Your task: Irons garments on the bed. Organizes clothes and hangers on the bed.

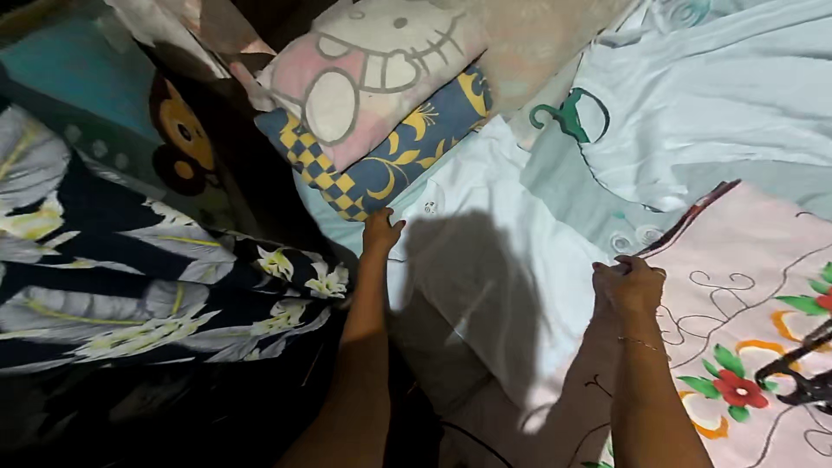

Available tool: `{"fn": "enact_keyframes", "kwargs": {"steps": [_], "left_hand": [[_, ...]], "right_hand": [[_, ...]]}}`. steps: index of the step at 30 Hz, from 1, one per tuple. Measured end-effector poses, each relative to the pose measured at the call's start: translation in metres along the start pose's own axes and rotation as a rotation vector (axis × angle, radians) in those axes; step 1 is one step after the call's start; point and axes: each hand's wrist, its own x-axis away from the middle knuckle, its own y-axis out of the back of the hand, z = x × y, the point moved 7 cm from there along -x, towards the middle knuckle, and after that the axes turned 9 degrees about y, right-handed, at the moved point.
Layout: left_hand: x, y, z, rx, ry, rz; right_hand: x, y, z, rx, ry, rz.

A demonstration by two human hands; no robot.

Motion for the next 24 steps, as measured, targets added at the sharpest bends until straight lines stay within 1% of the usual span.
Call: {"fn": "enact_keyframes", "kwargs": {"steps": [1, 3, 5, 8, 9, 10, 12, 14, 15, 17, 18, 20, 22, 24], "left_hand": [[0.000, 0.000, 0.004, -0.009, 0.020, 0.023], [-0.006, -0.002, 0.004, -0.063, 0.026, 0.132], [-0.015, -0.005, 0.002, -0.100, -0.018, 0.230], [-0.027, -0.002, -0.004, -0.123, -0.126, 0.292], [-0.030, 0.000, -0.006, -0.125, -0.150, 0.315], [-0.031, 0.000, -0.006, -0.132, -0.156, 0.351], [-0.032, 0.000, -0.002, -0.153, -0.125, 0.449], [-0.027, 0.002, 0.008, -0.145, -0.026, 0.562], [-0.023, 0.002, 0.016, -0.136, 0.019, 0.623], [-0.013, 0.001, 0.034, -0.144, 0.075, 0.736], [-0.006, 0.002, 0.042, -0.153, 0.091, 0.785], [0.007, 0.002, 0.058, -0.168, 0.116, 0.856], [0.017, 0.001, 0.071, -0.179, 0.133, 0.917], [0.028, 0.004, 0.070, -0.119, 0.137, 1.013]], "right_hand": [[-0.002, 0.000, 0.000, 0.023, 0.008, 0.032], [-0.002, 0.008, 0.004, 0.049, 0.028, 0.055], [0.002, 0.032, 0.006, 0.039, 0.053, -0.026], [0.014, 0.056, -0.010, -0.055, 0.072, -0.187], [0.021, 0.058, -0.018, -0.085, 0.077, -0.198], [0.033, 0.056, -0.022, -0.100, 0.073, -0.172], [0.071, 0.040, -0.025, -0.078, 0.003, -0.004], [0.120, 0.005, -0.026, -0.103, -0.040, 0.184], [0.146, -0.015, -0.027, -0.145, -0.044, 0.224], [0.191, -0.046, -0.025, -0.240, -0.056, 0.188], [0.206, -0.058, -0.023, -0.267, -0.097, 0.187], [0.220, -0.076, -0.019, -0.287, -0.178, 0.246], [0.224, -0.082, -0.020, -0.356, -0.225, 0.264], [0.227, -0.072, -0.016, -0.566, -0.246, 0.214]]}}
